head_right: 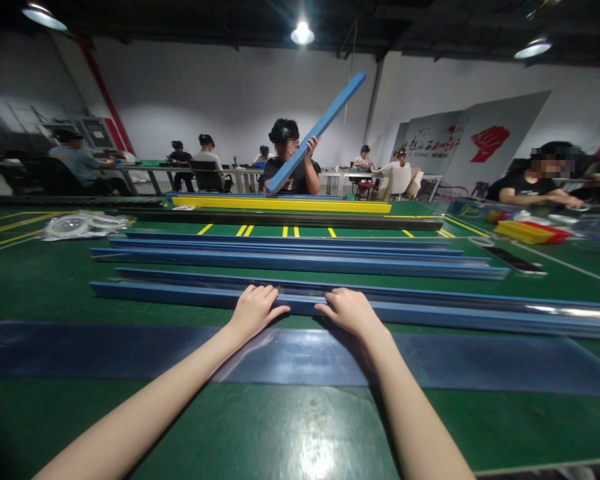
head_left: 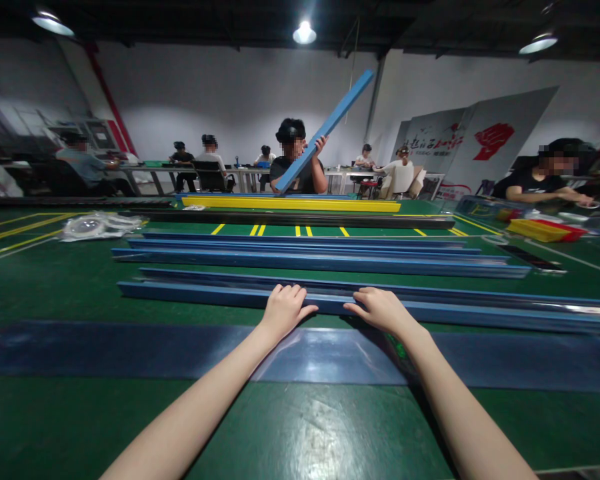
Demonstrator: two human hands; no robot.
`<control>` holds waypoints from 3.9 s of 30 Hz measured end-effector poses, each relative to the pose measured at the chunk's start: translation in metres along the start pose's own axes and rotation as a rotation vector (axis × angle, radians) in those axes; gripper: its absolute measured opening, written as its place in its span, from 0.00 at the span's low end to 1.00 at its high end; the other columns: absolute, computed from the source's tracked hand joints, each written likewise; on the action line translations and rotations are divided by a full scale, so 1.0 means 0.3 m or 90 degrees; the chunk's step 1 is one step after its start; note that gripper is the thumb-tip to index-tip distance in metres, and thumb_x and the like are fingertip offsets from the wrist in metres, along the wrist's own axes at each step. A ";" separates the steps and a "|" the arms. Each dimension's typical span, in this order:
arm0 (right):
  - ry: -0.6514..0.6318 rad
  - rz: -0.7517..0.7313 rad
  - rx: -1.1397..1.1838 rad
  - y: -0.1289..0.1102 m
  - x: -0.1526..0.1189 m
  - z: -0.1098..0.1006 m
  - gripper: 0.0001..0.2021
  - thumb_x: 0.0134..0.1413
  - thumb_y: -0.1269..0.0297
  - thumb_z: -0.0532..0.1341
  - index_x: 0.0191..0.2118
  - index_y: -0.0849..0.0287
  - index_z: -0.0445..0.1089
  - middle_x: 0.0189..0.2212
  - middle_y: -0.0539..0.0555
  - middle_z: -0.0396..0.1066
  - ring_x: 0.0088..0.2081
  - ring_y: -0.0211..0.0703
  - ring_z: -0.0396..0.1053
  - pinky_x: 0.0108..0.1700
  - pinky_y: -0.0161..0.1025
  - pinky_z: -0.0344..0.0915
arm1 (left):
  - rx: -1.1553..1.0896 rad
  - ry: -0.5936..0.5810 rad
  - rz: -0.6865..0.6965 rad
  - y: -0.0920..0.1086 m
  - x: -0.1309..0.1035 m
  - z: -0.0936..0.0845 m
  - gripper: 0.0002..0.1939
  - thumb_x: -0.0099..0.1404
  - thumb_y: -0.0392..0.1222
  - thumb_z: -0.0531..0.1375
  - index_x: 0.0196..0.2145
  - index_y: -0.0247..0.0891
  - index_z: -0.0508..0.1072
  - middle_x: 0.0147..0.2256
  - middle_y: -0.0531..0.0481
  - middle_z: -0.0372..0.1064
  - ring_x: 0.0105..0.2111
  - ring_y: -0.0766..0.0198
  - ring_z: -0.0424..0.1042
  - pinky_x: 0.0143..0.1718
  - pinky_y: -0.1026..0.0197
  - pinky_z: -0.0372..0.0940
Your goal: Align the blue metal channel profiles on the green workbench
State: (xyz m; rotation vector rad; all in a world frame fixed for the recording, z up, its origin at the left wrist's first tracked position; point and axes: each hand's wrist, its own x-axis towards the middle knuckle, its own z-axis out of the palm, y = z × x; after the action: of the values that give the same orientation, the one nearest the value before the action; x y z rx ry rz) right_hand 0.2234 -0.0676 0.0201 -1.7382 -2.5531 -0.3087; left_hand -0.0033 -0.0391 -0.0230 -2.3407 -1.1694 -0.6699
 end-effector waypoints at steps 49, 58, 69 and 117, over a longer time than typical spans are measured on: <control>-0.002 -0.005 0.003 0.005 0.000 0.003 0.23 0.59 0.50 0.42 0.32 0.58 0.70 0.31 0.54 0.70 0.34 0.40 0.67 0.30 0.33 0.53 | -0.030 -0.012 -0.008 0.003 0.002 -0.005 0.19 0.60 0.56 0.52 0.30 0.36 0.68 0.28 0.48 0.68 0.30 0.61 0.67 0.33 0.59 0.52; -0.017 0.001 0.010 0.004 0.002 -0.002 0.23 0.59 0.50 0.43 0.32 0.58 0.70 0.31 0.55 0.70 0.34 0.40 0.67 0.30 0.33 0.53 | -0.022 -0.018 -0.007 0.003 0.000 -0.007 0.18 0.60 0.56 0.52 0.30 0.36 0.68 0.29 0.47 0.68 0.32 0.59 0.66 0.33 0.58 0.52; 0.003 -0.005 0.008 0.003 0.000 0.004 0.21 0.59 0.51 0.43 0.34 0.58 0.68 0.33 0.55 0.69 0.37 0.42 0.67 0.32 0.33 0.54 | -0.044 -0.027 -0.001 0.001 0.006 -0.017 0.17 0.60 0.54 0.54 0.33 0.36 0.67 0.37 0.46 0.68 0.40 0.58 0.64 0.37 0.58 0.54; 0.081 -0.048 0.105 -0.016 0.004 -0.001 0.05 0.55 0.65 0.54 0.31 0.58 0.61 0.30 0.53 0.66 0.33 0.39 0.63 0.32 0.33 0.53 | 0.005 0.002 -0.071 0.014 0.005 -0.023 0.20 0.56 0.59 0.55 0.29 0.36 0.66 0.31 0.47 0.66 0.35 0.58 0.63 0.34 0.58 0.53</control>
State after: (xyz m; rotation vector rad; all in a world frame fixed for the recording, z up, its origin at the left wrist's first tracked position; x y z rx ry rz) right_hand 0.2183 -0.0683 0.0200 -1.5194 -2.4796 -0.1973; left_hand -0.0005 -0.0444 -0.0175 -2.2799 -1.3055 -0.7048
